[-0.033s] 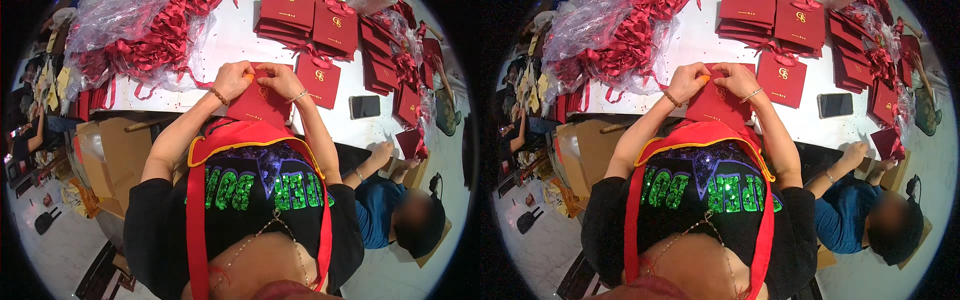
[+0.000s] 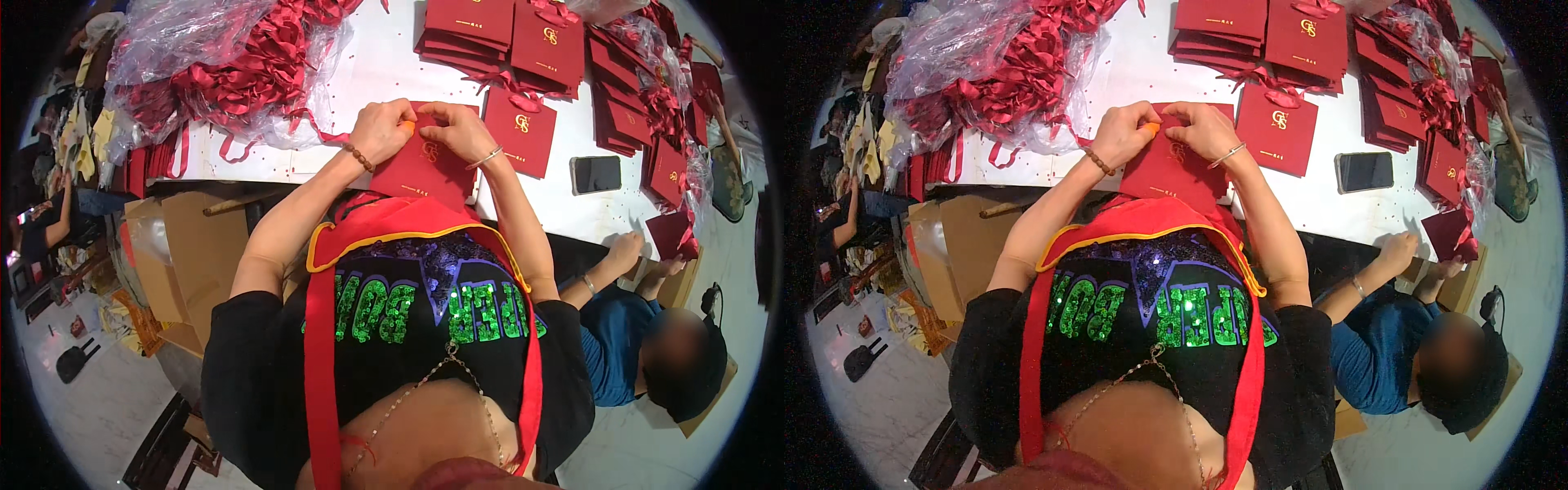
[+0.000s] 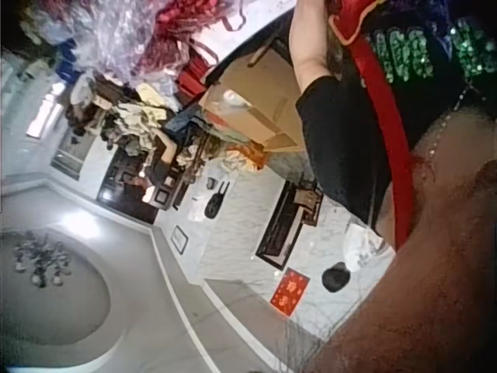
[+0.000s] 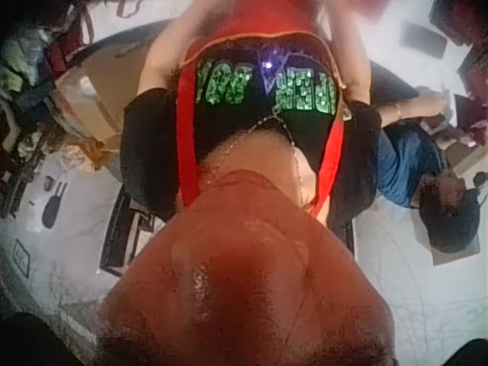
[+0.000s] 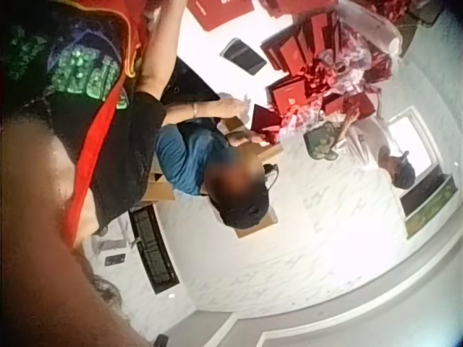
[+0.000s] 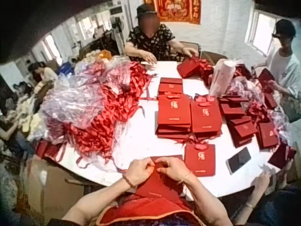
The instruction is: Tying red ribbons onto small red gift bags at a workstation.
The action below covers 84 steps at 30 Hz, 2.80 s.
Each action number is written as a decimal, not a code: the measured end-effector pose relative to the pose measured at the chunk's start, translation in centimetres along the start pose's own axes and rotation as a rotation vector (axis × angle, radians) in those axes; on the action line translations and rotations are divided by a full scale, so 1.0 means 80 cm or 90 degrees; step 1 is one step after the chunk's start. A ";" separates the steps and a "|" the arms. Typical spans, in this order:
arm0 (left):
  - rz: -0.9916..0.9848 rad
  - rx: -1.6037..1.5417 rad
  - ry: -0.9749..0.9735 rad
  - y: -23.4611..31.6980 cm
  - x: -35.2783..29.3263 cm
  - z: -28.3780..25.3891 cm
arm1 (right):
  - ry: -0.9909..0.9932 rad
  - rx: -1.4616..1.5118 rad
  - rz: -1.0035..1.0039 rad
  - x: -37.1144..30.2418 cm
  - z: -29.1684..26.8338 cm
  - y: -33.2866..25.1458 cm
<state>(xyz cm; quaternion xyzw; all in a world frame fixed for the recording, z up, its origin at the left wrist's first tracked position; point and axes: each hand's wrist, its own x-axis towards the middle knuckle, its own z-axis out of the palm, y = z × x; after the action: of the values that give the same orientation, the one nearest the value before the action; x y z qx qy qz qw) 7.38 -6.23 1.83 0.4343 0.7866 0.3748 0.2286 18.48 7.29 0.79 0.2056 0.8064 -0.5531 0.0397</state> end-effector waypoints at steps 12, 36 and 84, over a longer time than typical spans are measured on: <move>0.003 0.089 -0.046 0.004 0.011 -0.006 | 0.007 -0.047 -0.069 -0.003 0.002 0.005; 0.020 0.148 -0.091 0.009 0.012 -0.028 | -0.020 -0.064 -0.040 -0.011 -0.003 -0.014; -0.072 -0.215 -0.180 -0.052 -0.055 -0.041 | 0.106 -0.222 -0.059 -0.007 0.010 -0.010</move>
<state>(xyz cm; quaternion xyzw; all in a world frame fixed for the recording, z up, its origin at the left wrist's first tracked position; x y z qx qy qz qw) 5.31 -12.66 0.72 0.3932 0.6960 0.4231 0.4266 18.60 6.18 1.38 0.2031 0.8991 -0.3874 -0.0176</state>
